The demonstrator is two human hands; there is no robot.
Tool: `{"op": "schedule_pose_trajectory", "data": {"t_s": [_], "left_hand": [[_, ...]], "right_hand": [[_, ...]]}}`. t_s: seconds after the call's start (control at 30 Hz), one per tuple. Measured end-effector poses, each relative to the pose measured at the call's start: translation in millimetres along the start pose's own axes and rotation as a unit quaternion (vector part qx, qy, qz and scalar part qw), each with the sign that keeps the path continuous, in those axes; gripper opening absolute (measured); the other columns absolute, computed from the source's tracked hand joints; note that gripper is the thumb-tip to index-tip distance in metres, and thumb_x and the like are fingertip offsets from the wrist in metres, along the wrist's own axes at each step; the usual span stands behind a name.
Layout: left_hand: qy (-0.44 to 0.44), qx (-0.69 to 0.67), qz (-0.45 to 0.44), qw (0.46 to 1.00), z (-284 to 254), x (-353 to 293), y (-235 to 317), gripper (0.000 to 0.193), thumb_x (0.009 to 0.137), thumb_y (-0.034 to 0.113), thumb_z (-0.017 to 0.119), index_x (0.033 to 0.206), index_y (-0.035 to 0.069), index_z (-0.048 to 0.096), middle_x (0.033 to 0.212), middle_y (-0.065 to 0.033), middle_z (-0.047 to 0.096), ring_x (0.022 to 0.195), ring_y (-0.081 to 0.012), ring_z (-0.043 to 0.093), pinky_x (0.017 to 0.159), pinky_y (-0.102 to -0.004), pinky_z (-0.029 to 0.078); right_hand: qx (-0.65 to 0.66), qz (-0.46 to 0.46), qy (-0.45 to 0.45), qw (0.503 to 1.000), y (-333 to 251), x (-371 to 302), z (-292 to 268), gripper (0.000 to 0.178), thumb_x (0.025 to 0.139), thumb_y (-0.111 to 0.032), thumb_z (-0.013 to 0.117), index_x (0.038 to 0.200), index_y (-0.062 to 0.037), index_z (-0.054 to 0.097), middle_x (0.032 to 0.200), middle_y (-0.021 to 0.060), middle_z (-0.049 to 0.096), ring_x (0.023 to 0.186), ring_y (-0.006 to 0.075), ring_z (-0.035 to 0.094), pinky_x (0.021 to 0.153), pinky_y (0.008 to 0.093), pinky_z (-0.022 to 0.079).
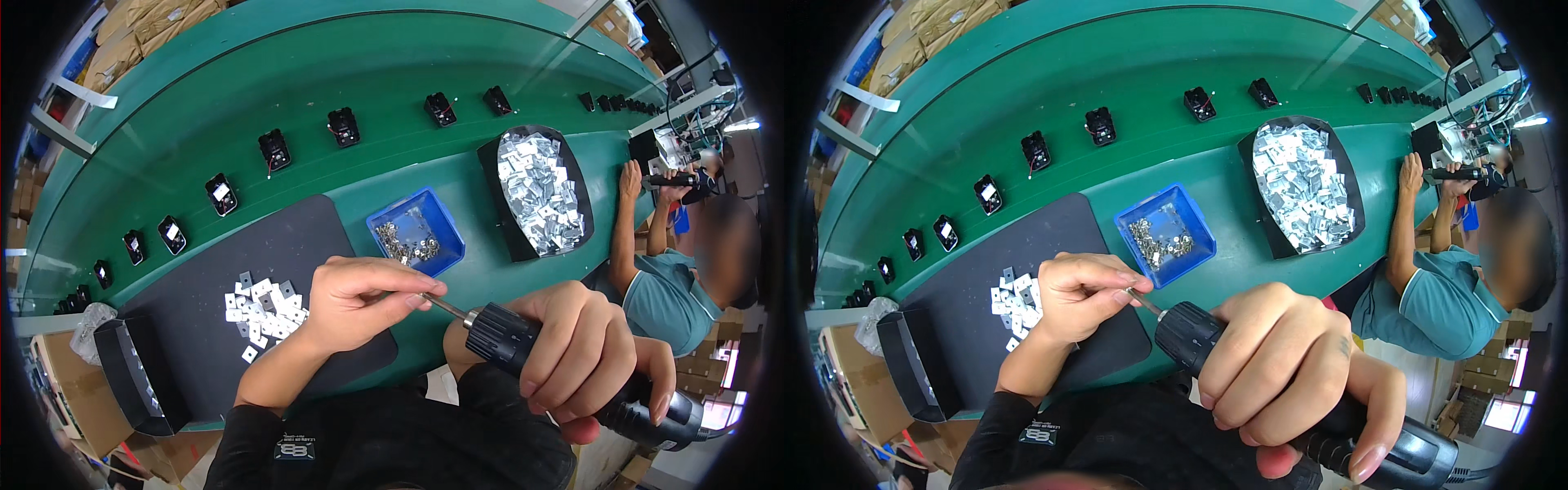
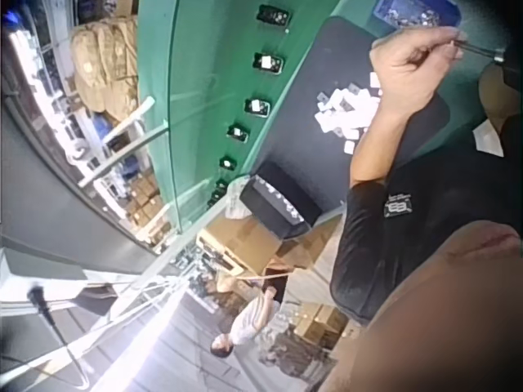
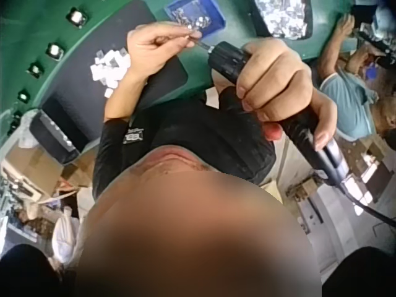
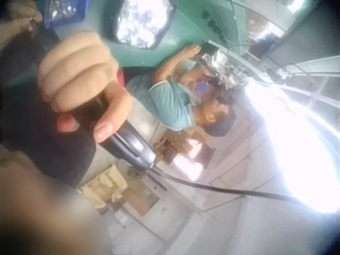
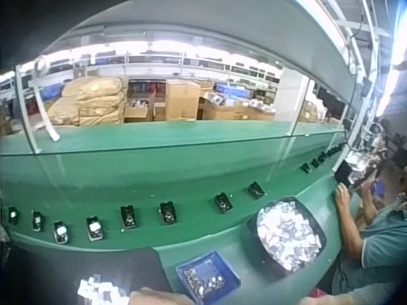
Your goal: Assemble electronic components by attaching metal plates with screws using a powered screwdriver.
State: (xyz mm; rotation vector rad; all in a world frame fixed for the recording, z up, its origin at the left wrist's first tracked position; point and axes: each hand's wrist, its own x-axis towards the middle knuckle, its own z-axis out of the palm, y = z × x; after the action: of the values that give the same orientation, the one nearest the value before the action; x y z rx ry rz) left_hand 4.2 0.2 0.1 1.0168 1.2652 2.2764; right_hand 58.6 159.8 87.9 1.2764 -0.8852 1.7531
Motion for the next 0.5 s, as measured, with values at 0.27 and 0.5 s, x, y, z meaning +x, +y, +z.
{"op": "schedule_pose_trajectory", "data": {"t_s": [0.27, 0.5], "left_hand": [[-0.037, 0.18, 0.097, 0.978, -0.7, 8.1, 10.1, 0.027, 0.077, -0.012, 0.064, 0.103, -0.004, 0.068, 0.096, -0.0149, 0.071, 0.084, -0.0254, 0.071, 0.073, -0.0309, 0.057], [-0.045, 0.22, 0.116, 0.968, -6.5, 6.3, 13.1, 0.027, 0.076, -0.014, 0.062, 0.102, -0.007, 0.066, 0.091, -0.0207, 0.071, 0.085, -0.0297, 0.071, 0.077, -0.0365, 0.057]], "right_hand": [[0.031, 0.024, -0.024, 0.999, 1.9, 1.1, -6.8, 0.042, 0.079, -0.003, 0.074, 0.115, -0.0093, 0.054, 0.066, 0.0043, 0.061, 0.051, 0.0135, 0.062, 0.049, 0.0264, 0.056], [0.061, 0.045, 0.001, 0.997, 5.2, 0.1, -8.4, 0.04, 0.077, -0.002, 0.075, 0.112, -0.0091, 0.056, 0.063, 0.0051, 0.062, 0.048, 0.0146, 0.062, 0.046, 0.0269, 0.055]]}}
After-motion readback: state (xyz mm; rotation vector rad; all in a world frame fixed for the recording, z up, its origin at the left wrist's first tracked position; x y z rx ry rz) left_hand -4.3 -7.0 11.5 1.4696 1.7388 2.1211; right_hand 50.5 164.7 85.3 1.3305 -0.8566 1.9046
